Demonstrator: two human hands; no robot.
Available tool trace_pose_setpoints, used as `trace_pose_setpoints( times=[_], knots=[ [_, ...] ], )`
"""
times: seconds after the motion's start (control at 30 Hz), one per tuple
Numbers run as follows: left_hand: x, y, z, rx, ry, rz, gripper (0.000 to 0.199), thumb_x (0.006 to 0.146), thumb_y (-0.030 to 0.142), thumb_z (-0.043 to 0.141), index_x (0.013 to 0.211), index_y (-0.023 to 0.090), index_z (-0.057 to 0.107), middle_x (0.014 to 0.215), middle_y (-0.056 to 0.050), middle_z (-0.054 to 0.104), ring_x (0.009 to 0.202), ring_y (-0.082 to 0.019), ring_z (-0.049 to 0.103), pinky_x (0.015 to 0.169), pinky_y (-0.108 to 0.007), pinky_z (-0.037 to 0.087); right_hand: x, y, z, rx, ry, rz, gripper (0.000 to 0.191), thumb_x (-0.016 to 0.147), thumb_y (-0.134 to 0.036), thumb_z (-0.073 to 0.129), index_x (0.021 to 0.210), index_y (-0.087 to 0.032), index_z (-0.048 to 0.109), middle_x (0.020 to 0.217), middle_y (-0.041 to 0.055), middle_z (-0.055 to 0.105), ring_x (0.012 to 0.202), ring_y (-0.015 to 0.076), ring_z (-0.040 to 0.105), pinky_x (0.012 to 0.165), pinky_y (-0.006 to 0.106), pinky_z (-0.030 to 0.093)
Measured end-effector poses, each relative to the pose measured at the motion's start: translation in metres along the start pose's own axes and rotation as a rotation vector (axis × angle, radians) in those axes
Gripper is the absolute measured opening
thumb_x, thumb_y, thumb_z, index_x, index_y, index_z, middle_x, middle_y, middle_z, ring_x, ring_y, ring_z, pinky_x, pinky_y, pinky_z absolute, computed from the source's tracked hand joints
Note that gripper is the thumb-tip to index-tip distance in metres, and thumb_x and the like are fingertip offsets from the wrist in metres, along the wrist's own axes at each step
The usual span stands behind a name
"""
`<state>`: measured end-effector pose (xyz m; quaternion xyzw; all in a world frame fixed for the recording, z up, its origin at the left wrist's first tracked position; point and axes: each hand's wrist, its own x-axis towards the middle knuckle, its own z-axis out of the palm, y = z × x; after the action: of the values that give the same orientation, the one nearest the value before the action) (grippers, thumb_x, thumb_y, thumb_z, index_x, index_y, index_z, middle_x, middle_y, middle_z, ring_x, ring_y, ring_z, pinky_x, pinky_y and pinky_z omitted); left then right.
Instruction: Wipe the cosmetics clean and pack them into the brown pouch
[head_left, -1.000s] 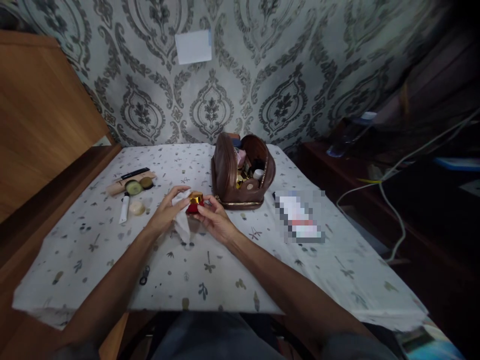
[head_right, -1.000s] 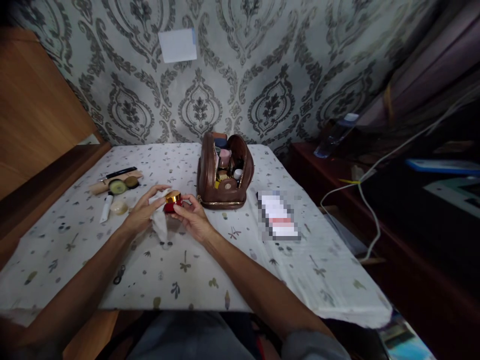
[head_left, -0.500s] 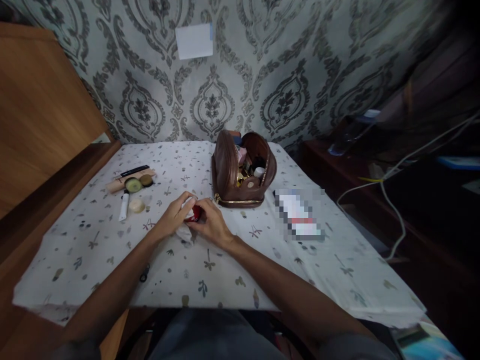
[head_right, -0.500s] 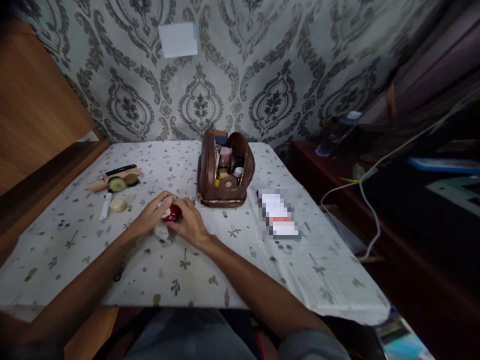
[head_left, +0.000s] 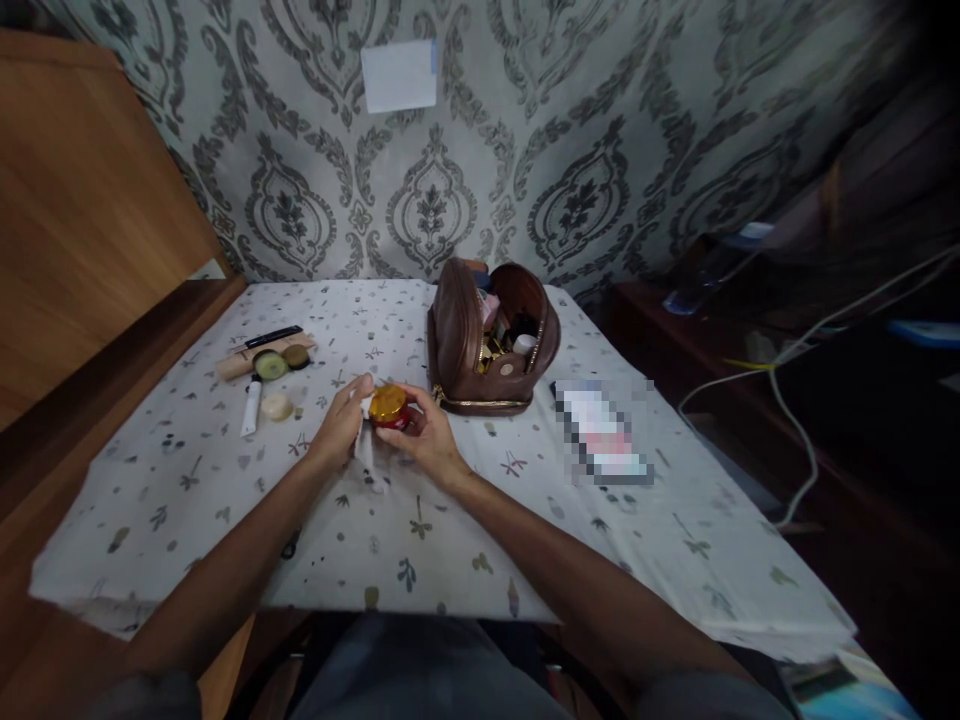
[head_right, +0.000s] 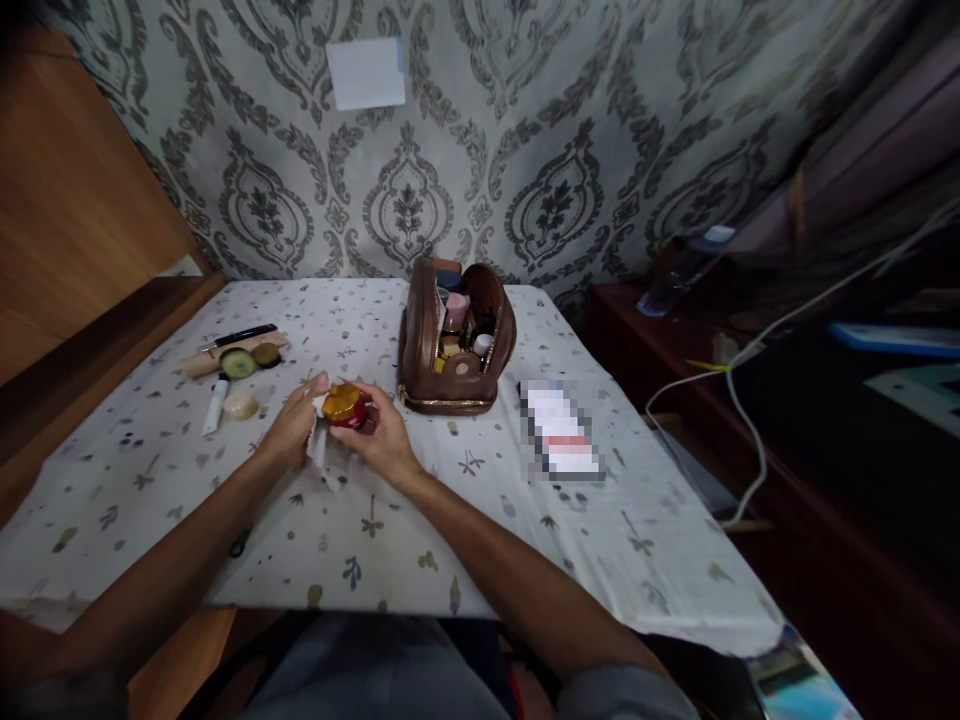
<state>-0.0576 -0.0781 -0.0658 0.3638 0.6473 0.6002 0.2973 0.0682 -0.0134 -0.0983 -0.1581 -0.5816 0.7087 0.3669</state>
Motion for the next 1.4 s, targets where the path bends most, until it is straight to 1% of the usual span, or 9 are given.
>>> trace_pose_setpoints(
  times=[0.13,0.27,0.43,0.6,0.77,1.03,1.2,1.3,1.4],
  knots=[
    [-0.007,-0.003,0.008,0.081,-0.113,0.126,0.05,0.091,0.067,0.043,0.094,0.019,0.06,0.092,-0.006,0.067,0.09,-0.022,0.062,0.088,-0.036,0.049,0.003,0.002,-0.002,0.0,0.106,0.04,0.064,0.058,-0.034,0.086,0.113,-0.027,0.054,0.11,0.0023,0.059,0.093,0.018,0.061,0.087,0.033,0.052],
    [-0.013,-0.004,0.013,0.091,-0.206,0.161,0.048,0.084,0.055,0.063,0.116,0.02,0.052,0.109,-0.006,0.066,0.101,-0.021,0.062,0.094,-0.036,0.049,0.0,0.007,-0.005,-0.238,0.215,-0.093,0.057,0.065,-0.029,0.079,0.114,-0.024,0.052,0.112,0.0058,0.059,0.1,0.0218,0.058,0.093,0.038,0.05],
    [-0.013,-0.004,0.011,0.111,-0.179,0.152,0.052,0.075,0.048,0.075,0.112,0.019,0.052,0.102,-0.004,0.067,0.094,-0.019,0.063,0.088,-0.032,0.05,-0.005,0.004,-0.003,-0.44,0.187,-0.233,0.062,0.068,-0.025,0.074,0.127,-0.022,0.053,0.12,0.0111,0.057,0.112,0.0271,0.054,0.102,0.045,0.045],
    [-0.008,0.0,0.001,0.14,-0.09,0.179,0.044,0.085,0.056,0.062,0.107,0.019,0.056,0.099,-0.005,0.068,0.092,-0.021,0.063,0.09,-0.034,0.049,-0.005,-0.009,-0.002,-0.144,0.028,-0.046,0.065,0.073,-0.038,0.076,0.134,-0.026,0.054,0.13,0.0099,0.055,0.099,0.0222,0.061,0.077,0.034,0.055],
    [-0.005,0.003,-0.001,0.226,-0.094,0.279,0.048,0.094,0.061,0.041,0.094,0.018,0.064,0.095,-0.006,0.07,0.093,-0.022,0.063,0.093,-0.035,0.046,0.0,-0.018,-0.005,0.062,0.028,0.118,0.057,0.069,-0.044,0.081,0.121,-0.027,0.062,0.098,-0.0001,0.063,0.06,0.0104,0.058,0.052,0.025,0.047],
    [-0.007,0.006,-0.004,0.33,0.003,0.327,0.041,0.095,0.053,0.044,0.068,0.022,0.048,0.062,0.003,0.047,0.063,-0.015,0.047,0.063,-0.027,0.037,-0.002,-0.016,0.0,0.125,0.007,0.248,0.055,0.061,-0.038,0.088,0.109,-0.024,0.066,0.083,-0.0042,0.064,0.047,0.0049,0.047,0.043,0.021,0.035],
    [-0.008,0.003,-0.003,0.405,-0.111,0.426,0.031,0.094,0.044,0.05,0.107,0.018,0.06,0.099,-0.005,0.065,0.094,-0.021,0.061,0.084,-0.031,0.046,-0.001,-0.01,0.003,0.303,0.109,0.292,0.055,0.058,-0.043,0.088,0.103,-0.025,0.062,0.08,-0.0055,0.064,0.052,0.0083,0.053,0.048,0.022,0.04],
    [-0.008,-0.003,-0.001,0.569,-0.179,0.48,0.064,0.079,0.037,0.069,0.136,0.019,0.047,0.13,-0.011,0.058,0.118,-0.027,0.056,0.098,-0.037,0.045,0.001,-0.01,0.002,0.398,0.153,0.293,0.047,0.057,-0.04,0.089,0.093,-0.022,0.064,0.079,-0.0047,0.064,0.065,0.01,0.058,0.058,0.022,0.045],
    [-0.008,-0.006,-0.002,0.689,-0.171,0.516,0.064,0.079,0.029,0.068,0.139,0.023,0.045,0.126,-0.01,0.058,0.117,-0.027,0.058,0.097,-0.037,0.048,0.002,-0.012,0.002,0.434,0.123,0.296,0.043,0.059,-0.044,0.088,0.086,-0.02,0.065,0.078,-0.0035,0.065,0.069,0.0104,0.059,0.064,0.022,0.047]
  ],
)
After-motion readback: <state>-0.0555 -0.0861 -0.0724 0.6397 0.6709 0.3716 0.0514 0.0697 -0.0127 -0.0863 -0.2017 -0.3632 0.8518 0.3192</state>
